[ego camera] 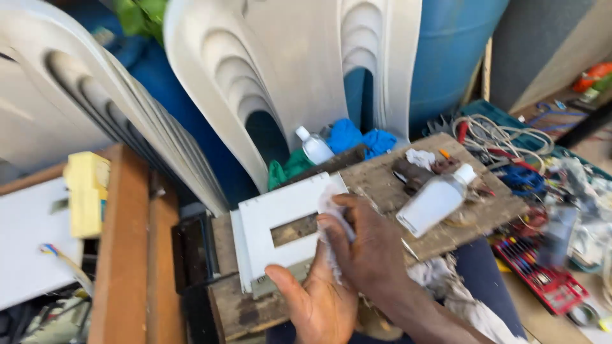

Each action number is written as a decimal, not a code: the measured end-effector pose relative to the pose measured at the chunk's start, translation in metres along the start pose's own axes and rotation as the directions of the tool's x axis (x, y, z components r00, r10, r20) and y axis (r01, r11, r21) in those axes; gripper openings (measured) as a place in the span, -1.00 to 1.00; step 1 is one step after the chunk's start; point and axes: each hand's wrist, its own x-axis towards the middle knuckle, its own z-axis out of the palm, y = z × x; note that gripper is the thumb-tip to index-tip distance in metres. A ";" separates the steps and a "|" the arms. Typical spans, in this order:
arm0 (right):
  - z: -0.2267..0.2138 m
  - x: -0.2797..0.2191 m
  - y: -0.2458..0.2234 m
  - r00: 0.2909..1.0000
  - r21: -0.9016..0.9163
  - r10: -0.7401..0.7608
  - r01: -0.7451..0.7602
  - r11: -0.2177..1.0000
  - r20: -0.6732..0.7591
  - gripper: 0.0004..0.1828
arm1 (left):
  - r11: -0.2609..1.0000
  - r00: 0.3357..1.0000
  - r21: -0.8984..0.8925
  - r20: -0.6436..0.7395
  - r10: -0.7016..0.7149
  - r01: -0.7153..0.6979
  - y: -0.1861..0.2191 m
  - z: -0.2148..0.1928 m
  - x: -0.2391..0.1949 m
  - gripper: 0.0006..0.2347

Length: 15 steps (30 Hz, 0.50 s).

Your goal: Cleaning a metal enclosure panel using a cloth, solvent, and a small tool to scrape off residue.

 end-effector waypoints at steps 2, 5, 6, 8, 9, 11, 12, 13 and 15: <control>0.007 -0.015 0.017 0.990 -0.152 0.024 -0.002 0.988 0.140 -0.42 | 0.998 0.998 0.014 -0.012 -0.069 0.069 0.004 0.004 0.001 0.01; -0.004 -0.055 -0.039 0.913 0.077 0.148 -0.190 0.979 0.381 -0.57 | 0.981 0.994 0.184 -0.103 -0.034 0.053 0.014 -0.014 0.006 -0.06; 0.014 -0.025 -0.009 0.918 0.080 0.140 -0.182 0.980 0.372 -0.57 | 0.981 0.995 0.188 -0.091 -0.034 0.051 0.011 -0.017 0.013 -0.06; 0.033 -0.007 0.050 0.987 -0.284 0.134 -0.104 0.953 0.089 -0.66 | 0.986 0.996 0.164 0.083 -0.029 0.015 -0.009 -0.015 -0.014 -0.15; 0.017 0.000 0.026 0.986 -0.288 0.139 -0.107 0.951 0.090 -0.66 | 0.987 0.996 0.160 0.081 -0.031 0.018 -0.003 -0.045 -0.028 -0.15; -0.015 0.035 -0.026 0.862 -0.081 0.372 -0.368 0.926 0.346 -0.24 | 0.530 0.981 -0.841 0.003 -0.194 0.107 0.015 -0.106 -0.033 -0.02; -0.021 0.030 -0.033 0.878 -0.074 0.352 -0.347 0.935 0.324 -0.24 | 0.533 0.981 -0.835 0.035 -0.192 0.134 0.016 -0.109 -0.017 -0.02; -0.024 0.020 -0.040 0.814 -0.067 0.380 -0.392 0.918 0.439 -0.50 | 0.664 0.980 -0.731 0.039 -0.194 0.161 0.017 -0.113 -0.008 0.00; -0.009 0.011 -0.024 0.724 -0.075 0.407 -0.444 0.893 0.557 -0.25 | 0.772 0.980 -0.612 0.025 -0.197 0.170 0.015 -0.119 -0.011 0.02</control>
